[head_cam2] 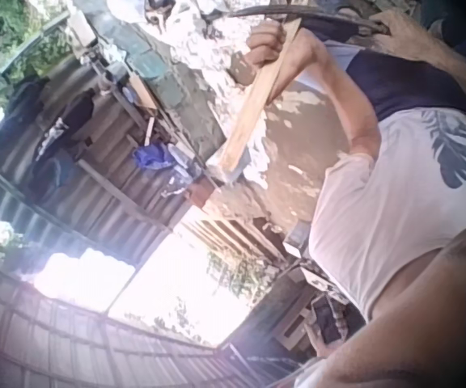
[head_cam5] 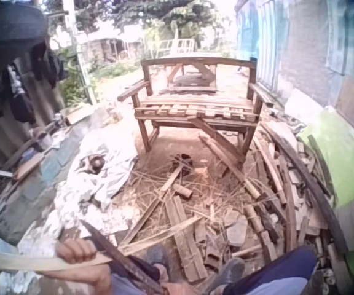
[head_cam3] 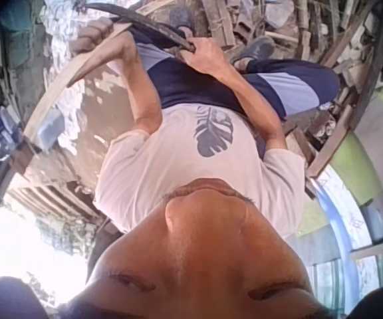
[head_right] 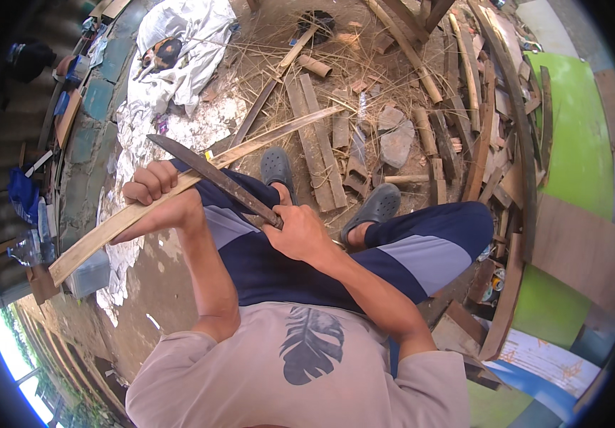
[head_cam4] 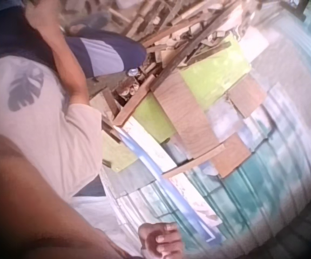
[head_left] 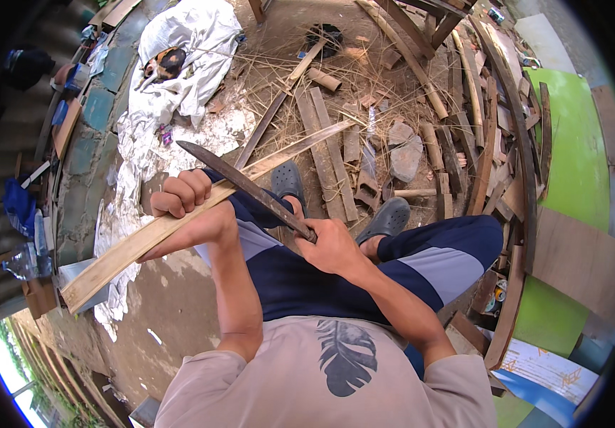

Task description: The person sits on the ground and uses a knife to shave and smooth a long bamboo stick. They repeatedly scrape along the length of the stick, rotating it to work different sides and remove splinters.

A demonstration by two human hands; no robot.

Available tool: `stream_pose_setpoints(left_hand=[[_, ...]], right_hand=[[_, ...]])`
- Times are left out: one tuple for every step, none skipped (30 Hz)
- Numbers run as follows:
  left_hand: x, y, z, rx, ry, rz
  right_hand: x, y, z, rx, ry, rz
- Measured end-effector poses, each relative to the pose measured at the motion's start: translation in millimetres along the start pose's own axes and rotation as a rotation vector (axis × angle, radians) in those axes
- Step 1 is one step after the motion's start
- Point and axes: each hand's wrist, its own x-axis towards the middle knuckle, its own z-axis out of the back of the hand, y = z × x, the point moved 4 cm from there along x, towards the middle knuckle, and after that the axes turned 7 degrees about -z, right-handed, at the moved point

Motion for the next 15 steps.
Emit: stream_pose_setpoints(left_hand=[[0.5, 1.2, 2.6, -0.003, 0.001, -0.004], [1.5, 0.8, 2.3, -0.006, 0.003, -0.009], [1.3, -1.4, 2.6, 0.07, -0.011, -0.019], [0.6, -4.7, 2.1, 0.146, -0.024, -0.029], [-0.3, -6.6, 0.8, 0.221, -0.037, -0.039], [-1.0, -5.5, -0.3, 0.163, -0.03, -0.036], [-1.6, -3.6, -1.0, 0.105, -0.023, -0.034], [-2.4, -1.5, -1.8, 0.043, -0.017, -0.03], [-2.4, -0.3, -0.1, 0.022, -0.013, -0.022], [-2.0, 0.3, 2.6, 0.043, -0.012, -0.023], [-0.9, 0.1, 5.0, 0.066, -0.012, -0.026], [-0.4, 0.2, 6.2, 0.089, -0.011, -0.028], [-0.5, 0.8, 6.5, 0.092, -0.025, -0.032], [-0.1, 0.0, 3.9, 0.098, -0.039, -0.035], [0.2, -0.7, -0.5, 0.103, -0.054, -0.037]], right_hand=[[-2.0, 0.1, -1.2, 0.0, -0.01, -0.012], [-5.7, 6.3, -1.5, -0.015, -0.024, 0.022], [-10.7, 12.0, -2.7, -0.03, -0.038, 0.056], [-15.6, 17.5, -4.3, -0.045, -0.051, 0.091], [-19.8, 22.4, -5.8, -0.016, -0.062, 0.114], [-17.5, 19.5, -6.3, -0.016, -0.059, 0.084], [-12.1, 13.9, -7.2, -0.016, -0.055, 0.054], [-6.1, 7.1, -7.5, -0.017, -0.055, 0.023], [-0.1, 1.1, -5.9, -0.008, -0.08, -0.014], [2.0, -3.3, -3.7, -0.03, -0.079, -0.036], [3.0, -2.7, -0.2, -0.051, -0.076, -0.057], [2.9, -1.6, 2.3, -0.072, -0.073, -0.078], [1.3, 2.2, 2.8, -0.083, -0.07, -0.044], [-2.4, 7.4, 0.9, -0.095, -0.066, -0.01], [-7.4, 13.2, -2.5, -0.107, -0.062, 0.023]])
